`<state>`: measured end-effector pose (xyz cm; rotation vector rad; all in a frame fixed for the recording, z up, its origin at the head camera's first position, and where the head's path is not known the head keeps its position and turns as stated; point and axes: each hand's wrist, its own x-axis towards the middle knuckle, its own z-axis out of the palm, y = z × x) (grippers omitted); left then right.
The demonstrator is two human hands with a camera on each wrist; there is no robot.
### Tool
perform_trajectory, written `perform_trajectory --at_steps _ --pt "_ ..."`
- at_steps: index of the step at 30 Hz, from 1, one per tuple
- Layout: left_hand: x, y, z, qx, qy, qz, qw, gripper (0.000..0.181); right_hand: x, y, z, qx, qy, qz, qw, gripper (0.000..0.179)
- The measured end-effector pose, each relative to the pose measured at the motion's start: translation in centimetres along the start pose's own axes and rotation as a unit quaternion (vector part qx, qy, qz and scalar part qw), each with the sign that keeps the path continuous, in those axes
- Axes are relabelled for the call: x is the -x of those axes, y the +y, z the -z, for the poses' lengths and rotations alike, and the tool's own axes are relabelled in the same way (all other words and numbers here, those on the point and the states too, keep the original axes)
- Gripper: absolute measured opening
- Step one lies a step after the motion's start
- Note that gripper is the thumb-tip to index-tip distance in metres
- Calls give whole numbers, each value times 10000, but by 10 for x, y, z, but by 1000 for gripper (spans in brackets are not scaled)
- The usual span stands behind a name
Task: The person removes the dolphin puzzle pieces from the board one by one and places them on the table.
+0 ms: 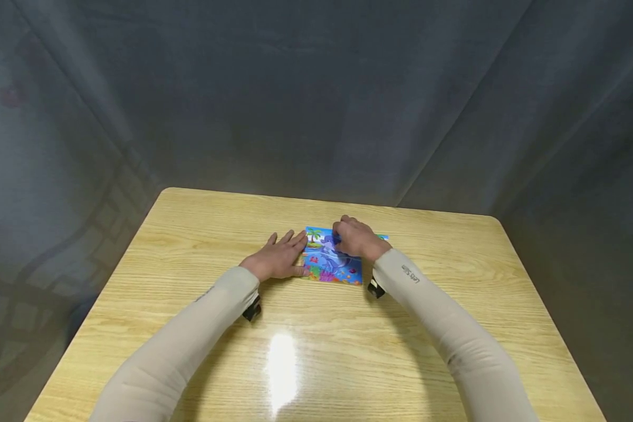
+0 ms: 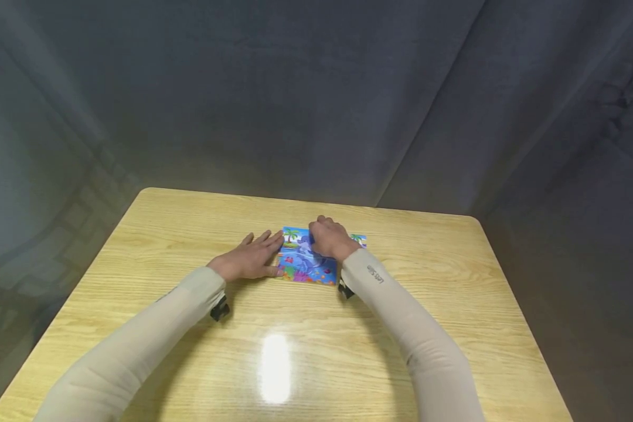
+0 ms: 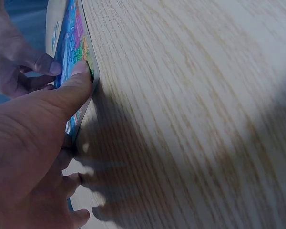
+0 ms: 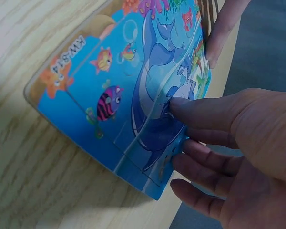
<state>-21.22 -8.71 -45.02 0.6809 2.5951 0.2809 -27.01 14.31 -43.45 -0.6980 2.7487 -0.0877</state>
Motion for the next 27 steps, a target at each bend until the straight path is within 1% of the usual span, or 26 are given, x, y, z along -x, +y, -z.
perform_trajectory --at_steps 5,12,19,24,27 --pt "-1 1 0 9 6 16 10000 93 0 0 1 -17 13 -53 10000 39" --pt "-5 -1 -4 -56 9 68 10000 94 0 1 0 -99 104 8 9999 39" --pt "-2 -2 -2 -19 25 56 10000 94 -2 0 -4 -90 151 -14 9998 52" --pt "-1 -2 -3 10 -23 45 10000 94 -1 1 -6 -145 244 -7 9996 50" --pt "-2 -3 -4 -46 -38 62 10000 94 0 1 -8 -181 339 37 9993 49"
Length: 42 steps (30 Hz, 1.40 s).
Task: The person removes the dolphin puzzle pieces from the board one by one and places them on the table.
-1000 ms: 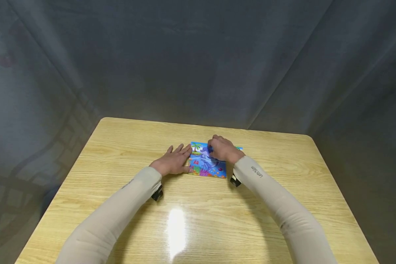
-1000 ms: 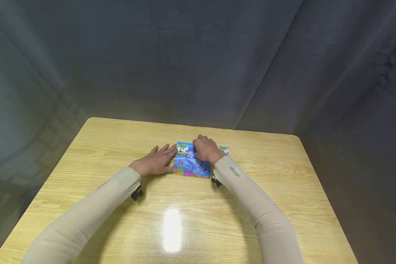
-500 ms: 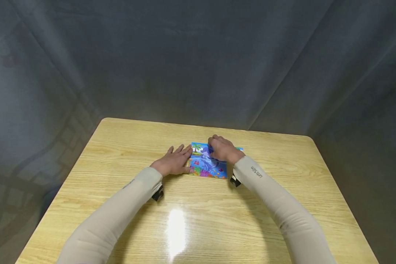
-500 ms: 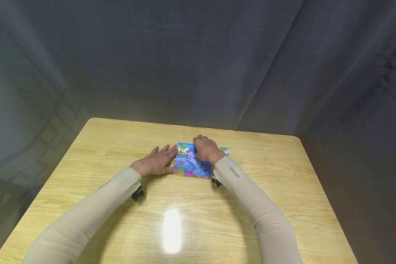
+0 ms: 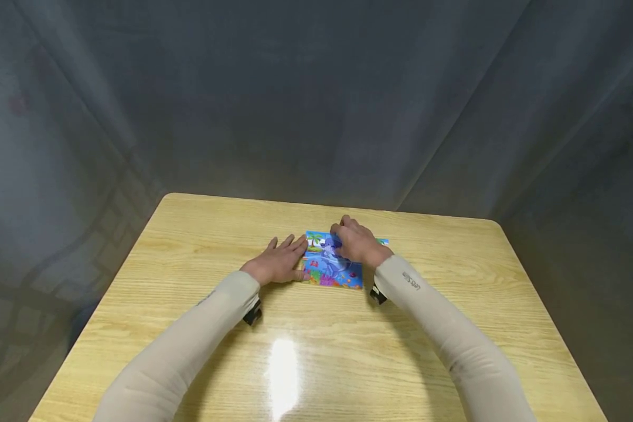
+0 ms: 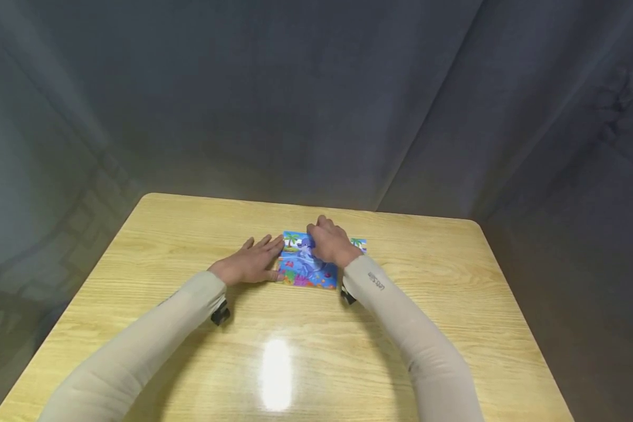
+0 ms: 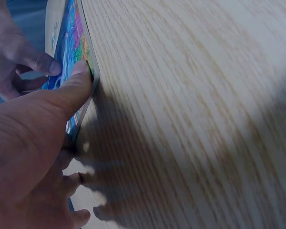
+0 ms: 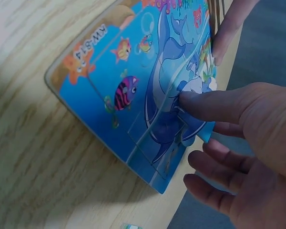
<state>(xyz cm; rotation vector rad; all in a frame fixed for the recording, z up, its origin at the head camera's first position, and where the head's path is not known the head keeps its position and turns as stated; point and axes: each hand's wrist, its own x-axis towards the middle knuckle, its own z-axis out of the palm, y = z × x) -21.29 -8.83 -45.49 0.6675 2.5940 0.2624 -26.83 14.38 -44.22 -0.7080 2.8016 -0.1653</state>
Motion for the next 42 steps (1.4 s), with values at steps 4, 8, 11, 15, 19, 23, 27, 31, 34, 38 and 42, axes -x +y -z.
perform_trajectory --at_steps 4,8,11,15,19,23,27,31,34,38,42 --pt "-2 -1 -1 -58 -17 18 10000 95 0 1 -2 93 141 116 9998 46" --pt "-3 -2 -2 -87 12 8 10000 96 0 3 -1 129 315 229 9992 33" --pt "-4 -2 -2 -99 55 7 9999 95 -1 5 2 -48 481 331 9983 23" --pt "-5 -2 -2 -89 66 1 9999 95 0 9 7 -432 558 460 9965 21" --pt "-7 -1 -3 -85 67 -32 9999 95 0 14 11 -713 513 491 9949 19" --pt "-8 -1 -3 -92 72 -62 9999 95 1 18 14 -862 531 455 9938 17" --pt "-9 -1 -2 -79 75 -88 9999 94 3 25 17 -971 555 389 9930 17" --pt "-8 0 -2 -77 66 -103 9999 94 6 32 19 -1024 563 335 9926 17" --pt "-7 -1 -2 -87 49 -101 9999 93 10 36 22 -1046 562 247 9926 17" --pt "-6 -3 -1 -97 71 -62 9999 94 16 43 27 -1129 561 139 9919 17" --pt "-5 -5 0 -57 85 -24 9999 94 23 55 29 -1239 519 74 9909 16"
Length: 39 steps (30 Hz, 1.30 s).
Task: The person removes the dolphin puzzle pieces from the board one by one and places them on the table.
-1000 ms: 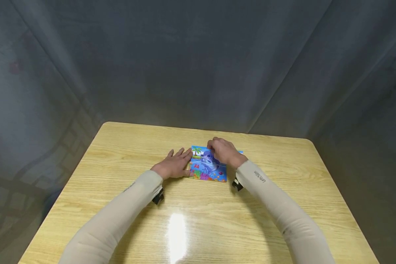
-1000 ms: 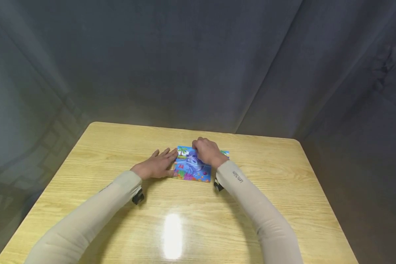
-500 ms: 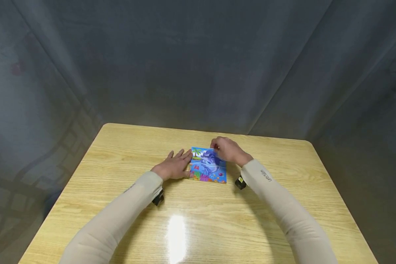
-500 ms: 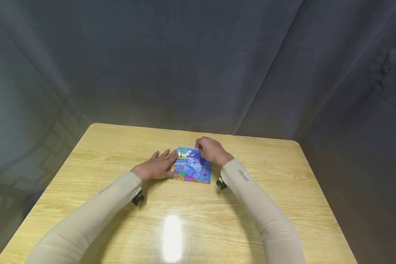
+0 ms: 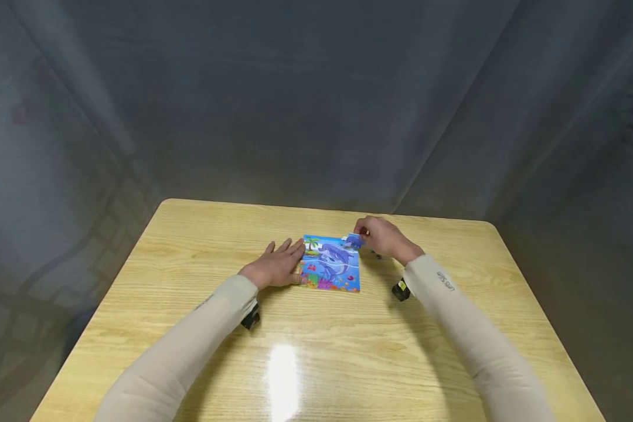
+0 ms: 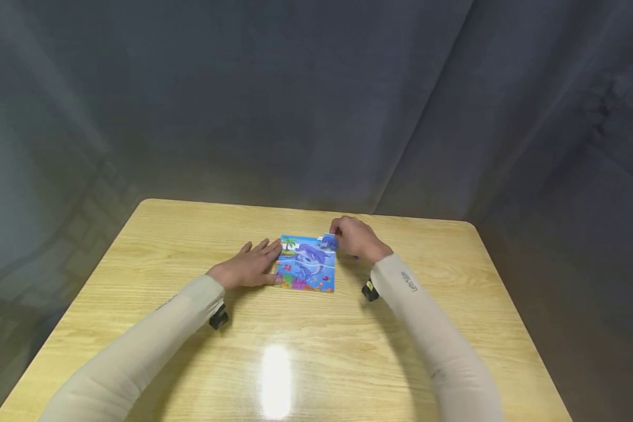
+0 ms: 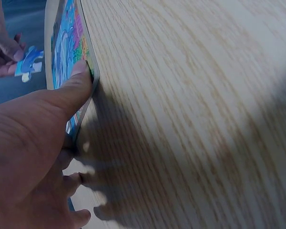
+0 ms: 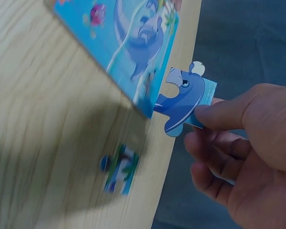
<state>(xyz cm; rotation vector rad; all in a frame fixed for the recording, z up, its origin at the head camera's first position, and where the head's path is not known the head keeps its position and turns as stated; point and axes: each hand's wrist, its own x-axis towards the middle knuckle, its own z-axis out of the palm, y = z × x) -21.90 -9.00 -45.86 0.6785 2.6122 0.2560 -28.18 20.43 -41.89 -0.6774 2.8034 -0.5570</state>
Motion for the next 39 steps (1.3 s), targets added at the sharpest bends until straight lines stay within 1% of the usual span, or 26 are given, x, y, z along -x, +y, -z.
perform_trajectory --at_steps 4,13,20,27,32,39 --pt "0 -2 -1 26 -4 -28 10000 94 7 14 4 16 2 -88 10000 17" --pt "-2 -4 -2 -63 -10 -16 10000 95 22 44 13 40 110 -213 9997 15" --pt "-1 -4 0 -60 -20 6 10000 94 36 61 21 -10 150 -388 9991 15" --pt "-1 -4 0 -52 -22 10 10000 95 49 75 29 -22 141 -451 9989 15" --pt "-1 -4 0 -108 -43 27 9999 95 53 84 28 -107 97 -507 9986 14" --pt "0 -4 1 -85 -49 31 9999 94 51 91 23 -73 3 -586 9983 12"
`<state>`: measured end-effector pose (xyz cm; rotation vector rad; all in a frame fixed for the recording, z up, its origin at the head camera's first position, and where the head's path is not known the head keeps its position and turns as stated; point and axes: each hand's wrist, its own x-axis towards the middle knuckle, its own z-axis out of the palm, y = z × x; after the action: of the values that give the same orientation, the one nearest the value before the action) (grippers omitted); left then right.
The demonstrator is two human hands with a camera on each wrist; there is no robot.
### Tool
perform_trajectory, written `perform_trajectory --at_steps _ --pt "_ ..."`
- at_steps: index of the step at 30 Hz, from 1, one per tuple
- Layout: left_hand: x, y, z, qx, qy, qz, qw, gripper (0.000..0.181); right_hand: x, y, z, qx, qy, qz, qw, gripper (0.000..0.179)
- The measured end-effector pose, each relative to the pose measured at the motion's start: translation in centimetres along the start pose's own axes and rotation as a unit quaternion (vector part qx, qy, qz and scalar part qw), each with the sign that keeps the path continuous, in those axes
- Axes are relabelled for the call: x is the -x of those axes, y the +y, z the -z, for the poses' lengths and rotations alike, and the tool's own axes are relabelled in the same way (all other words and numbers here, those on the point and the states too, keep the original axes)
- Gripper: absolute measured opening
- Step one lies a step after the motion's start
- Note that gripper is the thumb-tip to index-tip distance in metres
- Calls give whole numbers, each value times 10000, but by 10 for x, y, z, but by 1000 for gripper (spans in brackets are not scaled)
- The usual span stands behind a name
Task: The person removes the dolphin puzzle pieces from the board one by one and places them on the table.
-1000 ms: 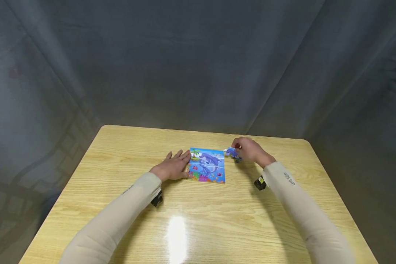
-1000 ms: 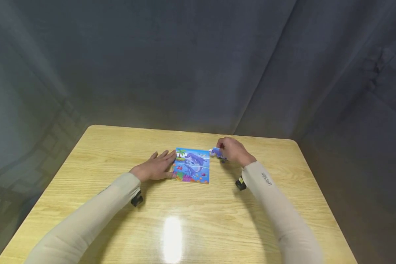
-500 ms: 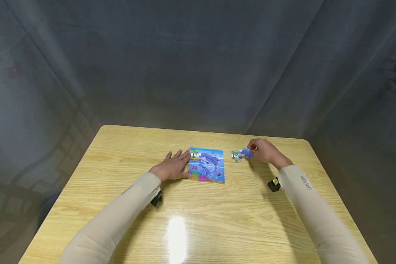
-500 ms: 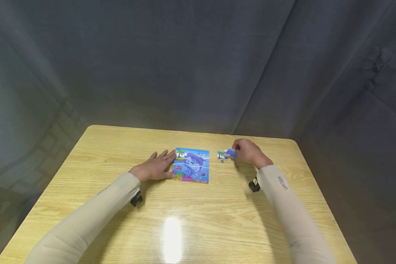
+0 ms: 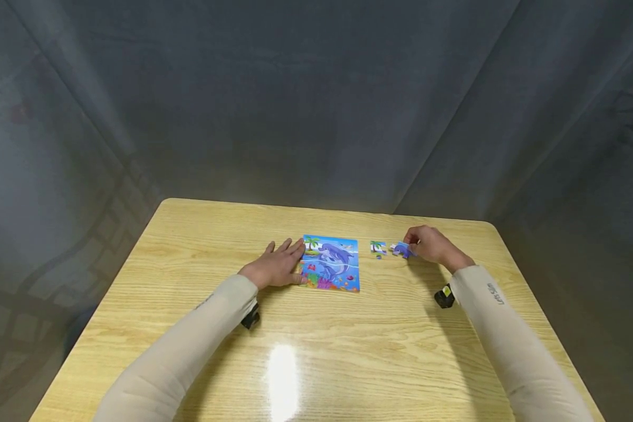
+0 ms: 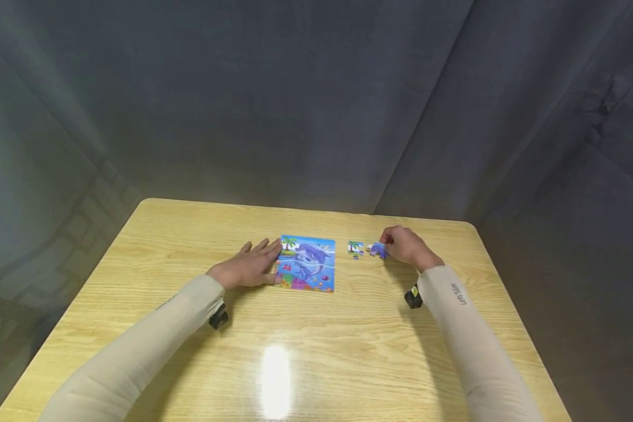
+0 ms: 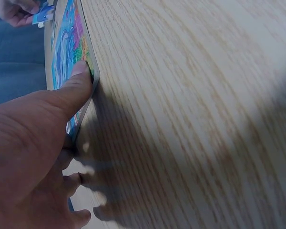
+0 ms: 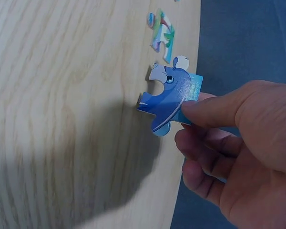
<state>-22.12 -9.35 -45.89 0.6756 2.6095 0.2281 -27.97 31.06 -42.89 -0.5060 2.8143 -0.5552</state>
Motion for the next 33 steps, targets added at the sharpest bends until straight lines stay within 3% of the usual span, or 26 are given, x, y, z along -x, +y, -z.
perform_trajectory --at_steps 13,22,33 --pt "2 2 0 42 -27 42 10000 93 -10 2 -14 466 26 -157 9988 11" --pt "1 2 0 1 -23 35 10000 94 -14 4 -25 369 -38 -562 9977 15" --pt "1 2 -2 13 21 15 10000 94 -14 4 -31 296 -33 -595 9978 21"
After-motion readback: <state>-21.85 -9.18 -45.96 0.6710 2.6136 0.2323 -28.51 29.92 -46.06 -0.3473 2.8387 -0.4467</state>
